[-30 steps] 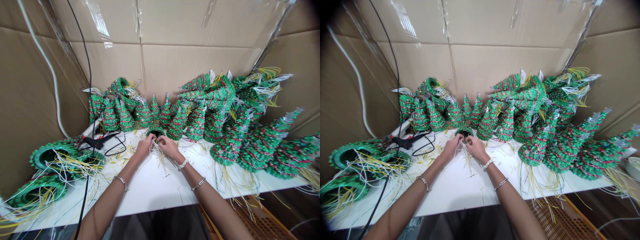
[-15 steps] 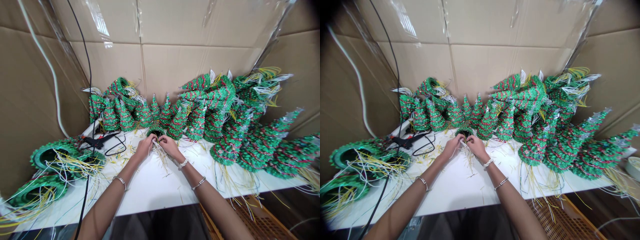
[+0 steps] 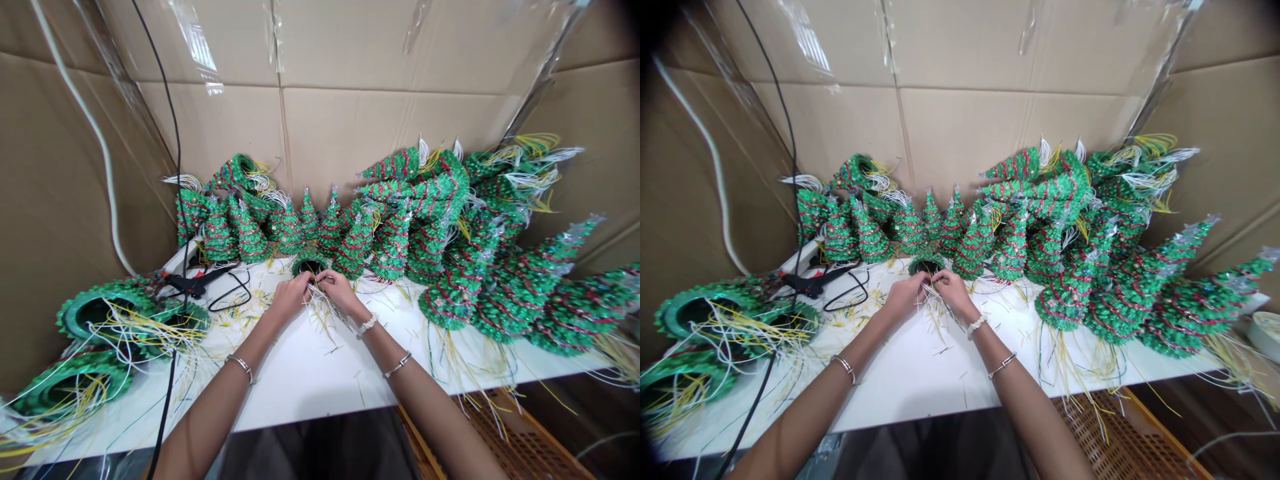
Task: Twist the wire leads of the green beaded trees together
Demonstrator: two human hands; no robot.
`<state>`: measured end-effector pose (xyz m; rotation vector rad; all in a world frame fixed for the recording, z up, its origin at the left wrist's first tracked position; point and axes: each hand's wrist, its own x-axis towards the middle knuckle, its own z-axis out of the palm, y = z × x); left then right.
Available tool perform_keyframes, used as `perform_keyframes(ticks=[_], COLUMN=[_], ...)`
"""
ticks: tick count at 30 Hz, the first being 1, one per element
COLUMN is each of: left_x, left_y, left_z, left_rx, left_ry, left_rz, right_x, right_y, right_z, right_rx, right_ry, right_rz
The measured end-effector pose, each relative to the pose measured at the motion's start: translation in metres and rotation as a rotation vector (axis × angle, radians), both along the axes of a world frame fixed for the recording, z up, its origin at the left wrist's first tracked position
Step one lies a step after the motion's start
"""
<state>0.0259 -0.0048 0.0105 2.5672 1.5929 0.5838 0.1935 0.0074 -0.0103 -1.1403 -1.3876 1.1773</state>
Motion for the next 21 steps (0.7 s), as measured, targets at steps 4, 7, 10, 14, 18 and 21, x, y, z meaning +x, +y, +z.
perform_keyframes(ticks=[4, 7, 10, 14, 18, 21], left_x=[-0.001, -0.001, -0.001, 0.000, 0.001, 0.002], left_y=[-0.001, -0.001, -0.002, -0.002, -0.001, -0.001], left_z=[0.001, 0.002, 0.003, 0.004, 0.004, 0.003], left_rx=[-0.002, 0.007, 0.014, -0.015, -0.029, -0.025], left_ry=[0.054, 0.042, 0.025, 0.016, 0.012, -0.003], left_rz=[0.014, 0.019, 0.028, 0.057, 0.089, 0.102], right_x=[-0.001, -0.003, -0.004, -0.005, -0.005, -0.006], right_y=[0.000, -0.001, -0.003, -0.006, -0.008, -0.008], right_z=[-0.001, 0.001, 0.007, 0.012, 0.014, 0.013], right_rx=[0.013, -0.030, -0.083, -0.102, -0.090, -0.120], right_ry=[-0.015, 0.032, 0.080, 0.099, 0.124, 0.147], right_rz=[0.009, 0.013, -0.017, -0.062, -0.073, -0.051])
